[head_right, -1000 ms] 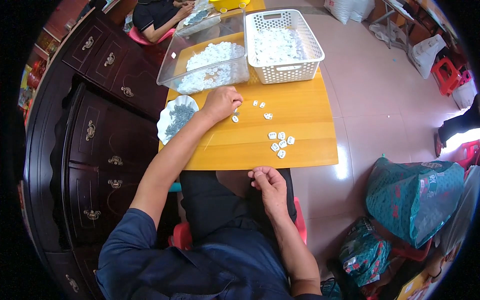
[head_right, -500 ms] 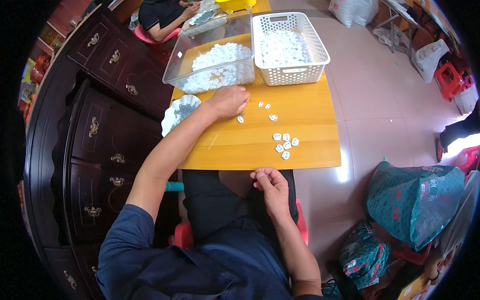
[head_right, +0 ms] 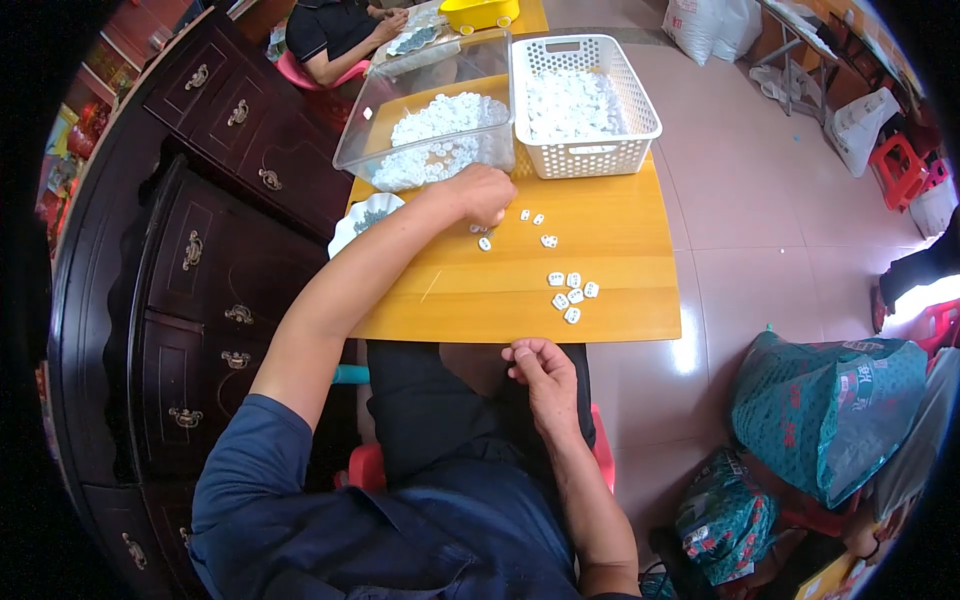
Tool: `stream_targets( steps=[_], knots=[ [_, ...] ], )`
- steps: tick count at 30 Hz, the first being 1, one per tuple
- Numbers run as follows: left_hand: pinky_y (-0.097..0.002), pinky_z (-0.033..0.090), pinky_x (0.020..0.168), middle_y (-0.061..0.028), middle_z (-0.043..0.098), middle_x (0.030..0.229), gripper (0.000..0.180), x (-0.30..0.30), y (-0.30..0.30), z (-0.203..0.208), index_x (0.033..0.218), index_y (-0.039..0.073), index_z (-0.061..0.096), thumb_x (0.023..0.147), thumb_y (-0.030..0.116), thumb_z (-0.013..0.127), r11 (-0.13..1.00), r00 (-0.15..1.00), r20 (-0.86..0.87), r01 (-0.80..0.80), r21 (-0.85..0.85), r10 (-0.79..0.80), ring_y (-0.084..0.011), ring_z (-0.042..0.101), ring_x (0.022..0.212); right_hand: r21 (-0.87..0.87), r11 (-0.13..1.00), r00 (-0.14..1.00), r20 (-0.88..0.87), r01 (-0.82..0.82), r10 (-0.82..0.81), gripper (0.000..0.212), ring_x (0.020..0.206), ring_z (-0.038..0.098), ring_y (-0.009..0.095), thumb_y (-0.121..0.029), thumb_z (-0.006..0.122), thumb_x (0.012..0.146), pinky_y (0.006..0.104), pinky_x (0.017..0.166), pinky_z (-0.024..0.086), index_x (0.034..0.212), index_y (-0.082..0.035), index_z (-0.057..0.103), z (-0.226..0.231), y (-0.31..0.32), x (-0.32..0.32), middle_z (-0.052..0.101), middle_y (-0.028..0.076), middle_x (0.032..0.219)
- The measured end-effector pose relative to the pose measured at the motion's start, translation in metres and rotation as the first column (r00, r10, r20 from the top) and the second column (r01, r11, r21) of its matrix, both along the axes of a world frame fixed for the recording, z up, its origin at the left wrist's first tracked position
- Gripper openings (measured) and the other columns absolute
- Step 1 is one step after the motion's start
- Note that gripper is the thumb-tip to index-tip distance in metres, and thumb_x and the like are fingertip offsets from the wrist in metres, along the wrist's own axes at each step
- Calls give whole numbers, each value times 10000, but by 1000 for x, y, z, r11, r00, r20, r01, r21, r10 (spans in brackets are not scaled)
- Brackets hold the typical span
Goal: The person is manually assembling small white plastic components by inserting metal pins.
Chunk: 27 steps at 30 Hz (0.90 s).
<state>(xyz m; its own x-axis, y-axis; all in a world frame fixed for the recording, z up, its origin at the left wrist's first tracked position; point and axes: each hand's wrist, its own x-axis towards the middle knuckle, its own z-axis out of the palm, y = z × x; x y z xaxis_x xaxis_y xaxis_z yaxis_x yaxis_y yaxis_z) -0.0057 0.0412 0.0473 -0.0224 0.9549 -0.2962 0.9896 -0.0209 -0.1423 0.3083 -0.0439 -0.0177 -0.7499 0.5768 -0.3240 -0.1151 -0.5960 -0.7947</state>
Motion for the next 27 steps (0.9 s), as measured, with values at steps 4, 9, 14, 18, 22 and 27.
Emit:
stream_targets(
  steps=[4,9,14,18,22,27],
  knots=[
    [-477,546,698,-197,705,809,133,6,0,4,725,10,700,701,113,620,1000,1000,-4,-17,-17,17,-373,689,810,3,1000,1000,-6,3,-3,118,744,601,80,-152,605,1004,203,692,465,1048,-55,657,-1,0,1,723,52,958],
    [-464,558,724,-198,720,852,148,-1,-5,-4,762,5,717,726,116,626,998,998,25,-63,25,62,-363,701,843,-5,1000,1000,-4,3,-3,116,744,601,80,-151,609,1003,202,695,466,1047,-55,658,0,0,0,723,50,956],
    [-482,528,675,-155,707,832,112,-3,0,-5,764,41,699,740,100,606,998,1000,30,-9,65,7,-365,682,828,-10,1000,1000,-28,-9,8,115,753,603,80,-146,613,1001,205,704,473,1052,-53,659,-3,-1,0,723,52,960],
    [-478,531,679,-152,704,828,101,2,5,0,773,51,704,715,84,629,999,1000,-15,20,41,-19,-356,686,830,-2,1000,1000,-19,-11,11,114,759,605,81,-136,611,1001,212,711,483,1057,-50,658,-3,-1,0,723,54,964],
    [-442,555,715,-166,717,867,131,21,15,9,796,44,729,670,70,708,999,998,-54,21,-41,-24,-339,703,867,-3,1000,1000,-17,3,-3,112,759,605,83,-128,610,1000,217,714,488,1062,-48,657,-2,-1,1,722,55,965],
    [-411,575,753,-181,734,913,217,26,15,7,825,34,756,612,68,789,996,997,-69,-44,-82,38,-322,719,905,-14,1000,1000,-31,-1,1,115,763,604,85,-128,610,1000,217,721,489,1062,-44,657,-1,0,1,720,56,965]
  ],
)
